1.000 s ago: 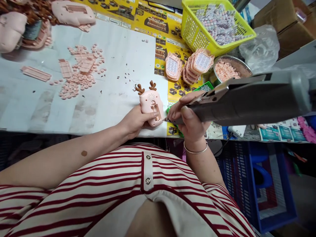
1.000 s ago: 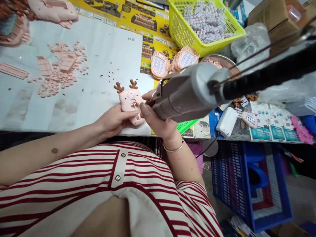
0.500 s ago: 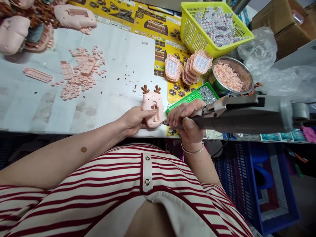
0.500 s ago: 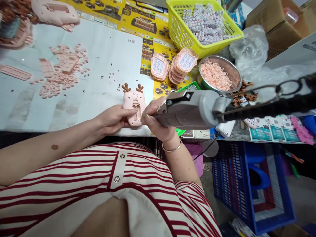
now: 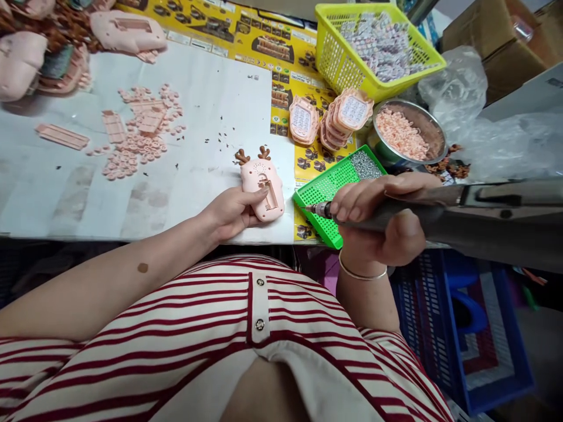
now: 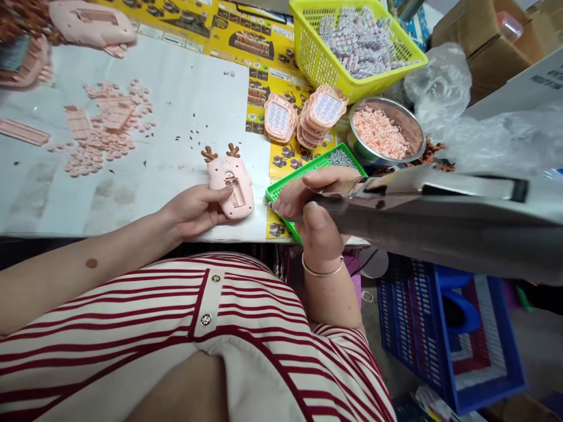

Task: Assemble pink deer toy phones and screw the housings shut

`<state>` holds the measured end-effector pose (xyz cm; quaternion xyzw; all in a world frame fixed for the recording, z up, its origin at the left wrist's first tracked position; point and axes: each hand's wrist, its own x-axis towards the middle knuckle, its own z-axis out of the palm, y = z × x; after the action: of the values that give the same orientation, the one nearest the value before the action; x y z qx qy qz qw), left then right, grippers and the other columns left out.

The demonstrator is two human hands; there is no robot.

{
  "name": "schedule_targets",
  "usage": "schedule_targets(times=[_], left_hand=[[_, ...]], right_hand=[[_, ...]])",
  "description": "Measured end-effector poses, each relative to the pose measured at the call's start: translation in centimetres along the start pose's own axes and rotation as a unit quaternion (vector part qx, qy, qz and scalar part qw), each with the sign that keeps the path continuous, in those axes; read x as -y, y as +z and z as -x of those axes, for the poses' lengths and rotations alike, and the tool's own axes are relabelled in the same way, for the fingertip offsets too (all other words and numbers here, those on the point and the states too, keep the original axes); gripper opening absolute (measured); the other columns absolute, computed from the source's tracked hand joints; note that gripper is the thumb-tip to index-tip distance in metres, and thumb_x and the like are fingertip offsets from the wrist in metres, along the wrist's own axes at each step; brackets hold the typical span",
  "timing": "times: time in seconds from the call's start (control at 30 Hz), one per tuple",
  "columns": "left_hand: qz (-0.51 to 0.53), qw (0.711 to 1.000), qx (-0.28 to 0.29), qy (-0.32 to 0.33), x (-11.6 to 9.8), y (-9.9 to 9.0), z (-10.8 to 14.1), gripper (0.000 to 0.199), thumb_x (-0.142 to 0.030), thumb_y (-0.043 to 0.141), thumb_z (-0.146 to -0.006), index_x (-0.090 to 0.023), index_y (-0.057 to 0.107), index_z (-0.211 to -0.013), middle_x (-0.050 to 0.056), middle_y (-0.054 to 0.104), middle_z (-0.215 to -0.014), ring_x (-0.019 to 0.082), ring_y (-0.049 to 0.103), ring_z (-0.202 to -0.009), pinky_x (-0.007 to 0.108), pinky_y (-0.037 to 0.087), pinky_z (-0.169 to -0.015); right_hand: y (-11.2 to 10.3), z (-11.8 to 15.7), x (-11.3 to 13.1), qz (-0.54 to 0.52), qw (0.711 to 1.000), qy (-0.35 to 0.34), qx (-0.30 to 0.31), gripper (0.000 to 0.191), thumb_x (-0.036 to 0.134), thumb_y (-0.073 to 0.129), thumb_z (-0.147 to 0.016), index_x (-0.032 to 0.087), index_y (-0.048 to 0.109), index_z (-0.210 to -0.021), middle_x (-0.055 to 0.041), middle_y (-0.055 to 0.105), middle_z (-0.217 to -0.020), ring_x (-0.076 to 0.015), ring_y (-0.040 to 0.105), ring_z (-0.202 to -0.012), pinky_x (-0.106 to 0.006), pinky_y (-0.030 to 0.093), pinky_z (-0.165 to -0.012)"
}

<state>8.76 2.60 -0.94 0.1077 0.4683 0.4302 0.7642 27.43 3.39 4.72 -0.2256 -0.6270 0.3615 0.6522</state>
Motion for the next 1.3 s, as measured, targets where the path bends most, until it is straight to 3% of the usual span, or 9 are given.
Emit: schedule_targets(times=[0.2, 0.43, 0.67, 0.8, 0.97, 1.07, 1.2, 1.3], left_hand=[[0.006, 1.0, 0.014, 0.001, 0.0, 0.1, 0.1, 0.023, -0.007, 0.068, -0.087, -0.009, 0.075, -0.109, 0.016, 0.076, -0.109, 0.021, 0.072, -0.088, 0.032, 0.064, -0.073], [-0.002, 1.0, 0.03, -0.007, -0.1, 0.0, 0.1, 0.025, -0.006, 0.071, -0.082, -0.007, 0.075, -0.107, 0.016, 0.076, -0.102, 0.022, 0.072, -0.087, 0.031, 0.063, -0.071], [-0.026, 0.999, 0.032, 0.003, 0.3, 0.3, 0.0, 0.012, -0.011, 0.082, -0.073, -0.007, 0.074, -0.081, 0.009, 0.072, -0.076, 0.015, 0.065, -0.066, 0.027, 0.058, -0.061], [-0.036, 0.999, 0.021, 0.001, 0.3, 0.5, 0.0, 0.013, -0.011, 0.081, -0.073, -0.006, 0.075, -0.083, 0.01, 0.073, -0.078, 0.018, 0.068, -0.068, 0.029, 0.06, -0.062], [-0.043, 0.999, 0.013, -0.001, 0.3, 0.5, -0.1, 0.016, -0.006, 0.073, -0.079, -0.006, 0.077, -0.094, 0.014, 0.076, -0.094, 0.021, 0.071, -0.076, 0.032, 0.062, -0.065], [-0.033, 0.999, -0.005, 0.006, 0.4, 0.4, -0.1, 0.015, -0.005, 0.07, -0.083, -0.006, 0.077, -0.096, 0.015, 0.076, -0.099, 0.02, 0.072, -0.079, 0.033, 0.064, -0.068], [-0.022, 1.0, -0.006, 0.009, 0.5, 0.2, -0.1, 0.013, -0.006, 0.07, -0.084, -0.007, 0.076, -0.096, 0.015, 0.076, -0.1, 0.021, 0.073, -0.081, 0.033, 0.065, -0.069], [-0.018, 1.0, 0.0, 0.007, 0.5, 0.0, -0.1, 0.012, -0.007, 0.071, -0.085, -0.007, 0.076, -0.096, 0.015, 0.077, -0.1, 0.021, 0.074, -0.082, 0.032, 0.065, -0.07]], right_hand=[[1.0, 2.0, -2.0, 0.0, 0.999, 0.039, 0.008, 0.037, 0.064, 0.071, -0.08, 0.035, 0.056, -0.096, 0.0092, 0.057, -0.054, -0.0127, 0.048, -0.038, -0.029, 0.043, -0.039], [1.4, 2.5, -2.8, -0.069, 0.995, 0.035, 0.067, 0.023, 0.046, 0.07, -0.087, 0.034, 0.063, -0.105, 0.008, 0.063, -0.065, -0.0107, 0.054, -0.046, -0.027, 0.048, -0.046], [1.7, 2.5, -3.6, -0.086, 0.988, 0.036, 0.127, 0.016, 0.035, 0.073, -0.083, 0.035, 0.067, -0.098, 0.0079, 0.057, -0.058, -0.0134, 0.051, -0.045, -0.029, 0.044, -0.042], [1.7, 2.6, -3.8, -0.133, 0.979, 0.035, 0.148, 0.014, 0.033, 0.073, -0.084, 0.032, 0.066, -0.096, 0.0079, 0.056, -0.059, -0.0125, 0.052, -0.046, -0.027, 0.046, -0.044], [1.7, 2.1, -1.8, -0.127, 0.986, 0.041, 0.097, 0.012, 0.033, 0.07, -0.088, 0.028, 0.063, -0.097, 0.0081, 0.053, -0.058, -0.0111, 0.052, -0.044, -0.025, 0.05, -0.046], [0.8, 0.6, -0.9, -0.085, 0.996, 0.002, 0.028, 0.018, 0.037, 0.068, -0.088, 0.029, 0.068, -0.105, 0.0093, 0.048, -0.054, -0.0101, 0.048, -0.04, -0.023, 0.048, -0.041], [-1.5, -1.4, -2.2, 0.025, 0.996, -0.042, -0.069, 0.012, 0.043, 0.067, -0.087, 0.033, 0.068, -0.094, 0.0094, 0.044, -0.052, -0.0093, 0.048, -0.041, -0.023, 0.048, -0.044], [-2.9, -1.6, -4.2, 0.097, 0.99, -0.038, -0.091, 0.014, 0.047, 0.063, -0.09, 0.033, 0.064, -0.092, 0.0094, 0.042, -0.054, -0.009, 0.05, -0.042, -0.024, 0.046, -0.045]])
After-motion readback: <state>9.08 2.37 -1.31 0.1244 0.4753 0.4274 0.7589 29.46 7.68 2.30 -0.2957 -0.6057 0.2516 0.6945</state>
